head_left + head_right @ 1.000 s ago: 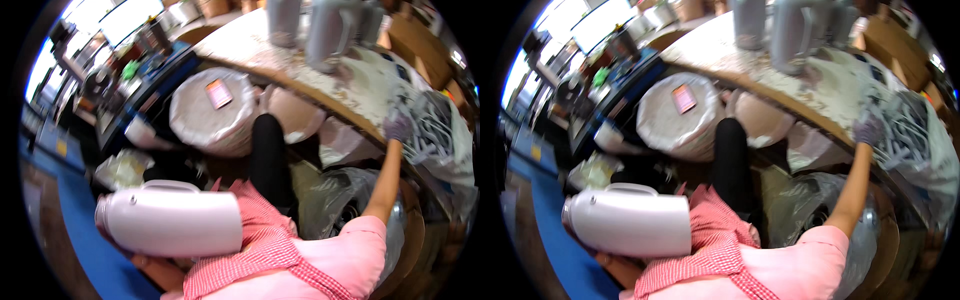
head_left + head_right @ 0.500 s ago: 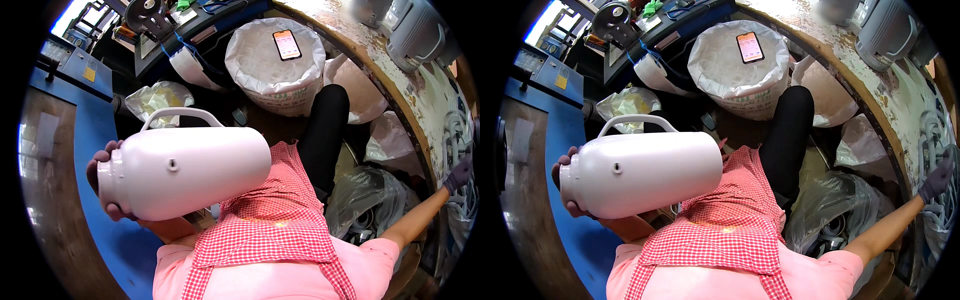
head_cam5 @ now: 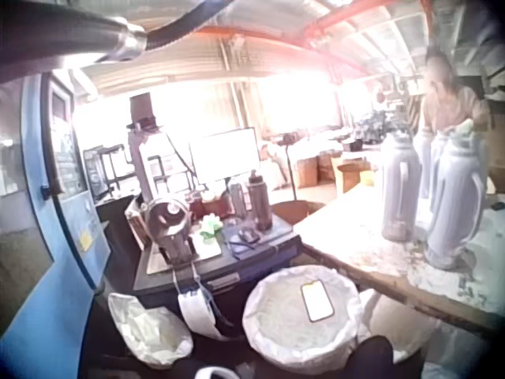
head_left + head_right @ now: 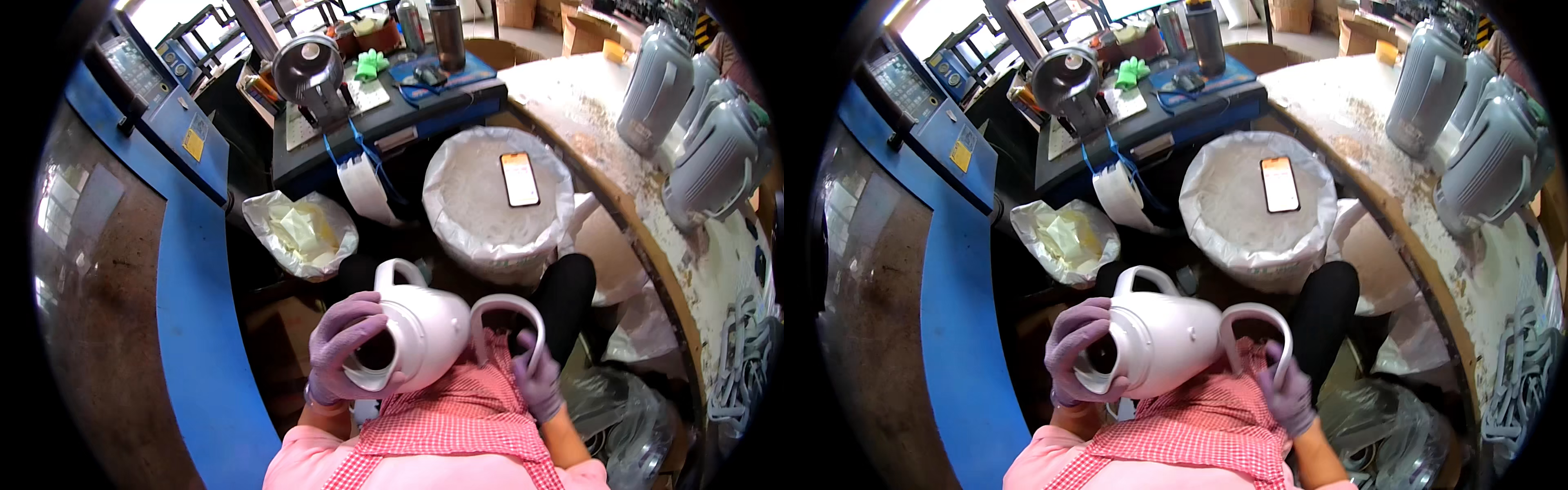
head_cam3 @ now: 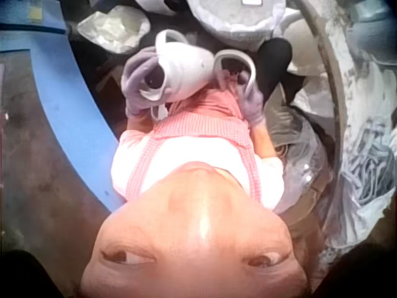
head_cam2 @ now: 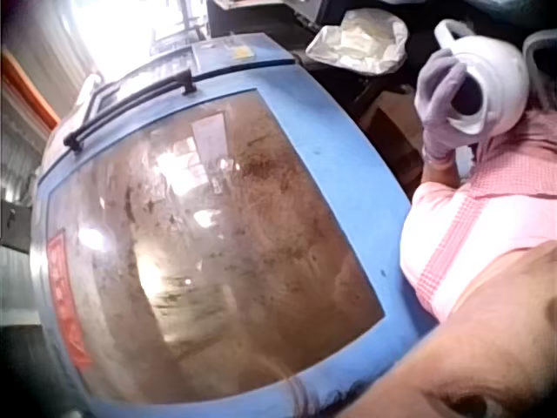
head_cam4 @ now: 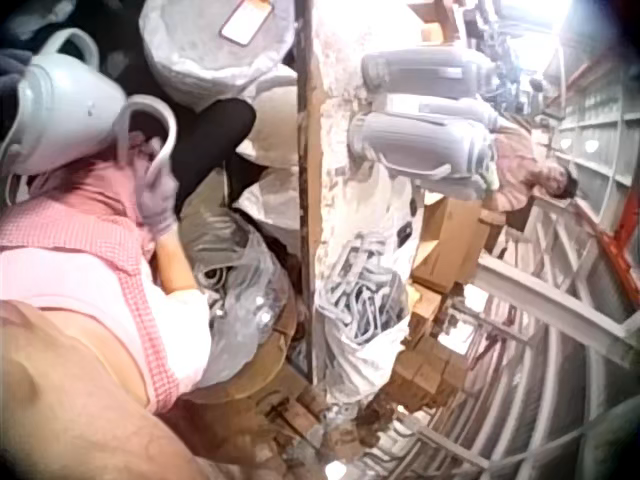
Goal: The person assembles white thermos flasks by hand. They pick up a flask body, insert a metal ring into the opening, attach a handle, and place the completed unit on a table. The process is repeated for multiple units throughout the clip.
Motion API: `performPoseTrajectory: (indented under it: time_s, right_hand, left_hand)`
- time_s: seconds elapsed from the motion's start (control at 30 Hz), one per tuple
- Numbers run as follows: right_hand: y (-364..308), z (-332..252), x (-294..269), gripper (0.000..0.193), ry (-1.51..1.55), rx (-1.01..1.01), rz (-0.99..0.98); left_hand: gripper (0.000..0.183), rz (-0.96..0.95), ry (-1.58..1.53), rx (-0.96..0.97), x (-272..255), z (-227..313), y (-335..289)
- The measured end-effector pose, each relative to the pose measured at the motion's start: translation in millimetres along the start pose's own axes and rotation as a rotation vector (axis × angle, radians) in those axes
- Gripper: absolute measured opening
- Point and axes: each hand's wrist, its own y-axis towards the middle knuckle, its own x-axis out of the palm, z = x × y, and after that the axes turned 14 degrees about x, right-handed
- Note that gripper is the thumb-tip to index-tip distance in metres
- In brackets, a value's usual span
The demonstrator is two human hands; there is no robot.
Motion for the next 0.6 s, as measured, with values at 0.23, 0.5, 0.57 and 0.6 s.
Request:
performPoseTrajectory:
  time_s: [0.23, 0.5, 0.57, 0.6]
  right_hand:
    - [113.8, -79.5, -1.6, 0.038, 1.553, 0.003, -0.234]
    - [124.1, -85.4, 49.9, 0.027, 1.683, 0.556, -0.654]
    - [128.3, -84.3, 51.3, 0.031, 1.739, 0.648, -0.700]
    - [127.2, -85.4, 51.9, 0.028, 1.619, 0.604, -0.602]
  left_hand:
    - [0.053, 0.000, -0.108, 0.032, 30.0, 20.9, -12.4]
    - [0.052, 0.104, -0.136, 0.094, 53.6, 7.0, -34.7]
    - [0.052, 0.048, -0.183, 0.104, 44.1, 6.4, -31.7]
    - [0.051, 0.089, -0.198, 0.092, 46.8, 7.5, -31.6]
